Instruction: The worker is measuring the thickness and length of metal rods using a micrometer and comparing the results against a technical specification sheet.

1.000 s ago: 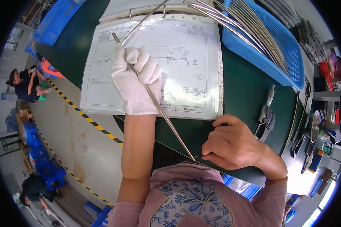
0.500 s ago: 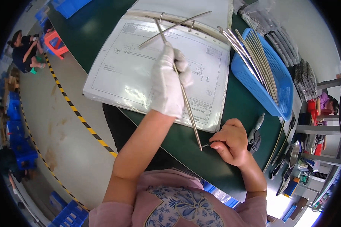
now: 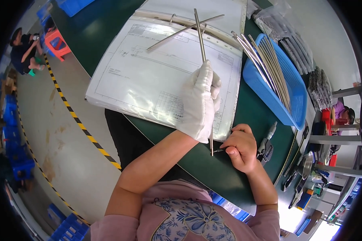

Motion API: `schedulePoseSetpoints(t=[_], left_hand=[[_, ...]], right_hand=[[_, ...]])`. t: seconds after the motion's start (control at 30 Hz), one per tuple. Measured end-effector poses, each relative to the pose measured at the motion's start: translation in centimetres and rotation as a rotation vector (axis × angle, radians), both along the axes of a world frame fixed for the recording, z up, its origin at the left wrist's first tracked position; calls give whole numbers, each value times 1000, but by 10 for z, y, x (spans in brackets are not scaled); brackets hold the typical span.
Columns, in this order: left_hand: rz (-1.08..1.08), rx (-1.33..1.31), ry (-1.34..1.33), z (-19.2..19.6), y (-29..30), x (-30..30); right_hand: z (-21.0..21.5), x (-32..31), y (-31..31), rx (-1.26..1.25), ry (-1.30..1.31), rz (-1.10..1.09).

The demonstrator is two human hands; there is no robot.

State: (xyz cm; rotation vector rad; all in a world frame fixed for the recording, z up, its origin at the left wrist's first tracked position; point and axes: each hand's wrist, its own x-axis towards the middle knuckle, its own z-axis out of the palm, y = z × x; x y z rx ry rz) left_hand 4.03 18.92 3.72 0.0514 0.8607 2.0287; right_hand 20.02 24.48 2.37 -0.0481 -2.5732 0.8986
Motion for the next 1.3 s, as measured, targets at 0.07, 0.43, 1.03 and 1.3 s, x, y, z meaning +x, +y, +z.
schedulePoseSetpoints(t=[0.07,0.43,1.03,1.3], left_hand=[[-10,1,17,0,-1,0],[-68,27,-25,0,-4,-3],[-77,36,-39,1,-3,-2],[-87,38,2,1,-5,-5]], right_hand=[[1,-1,-9,-64,42,-80],[-2,1,-9,-172,-27,-92],[-10,1,-7,-198,36,0],[-4,-3,-8,-143,2,-12]])
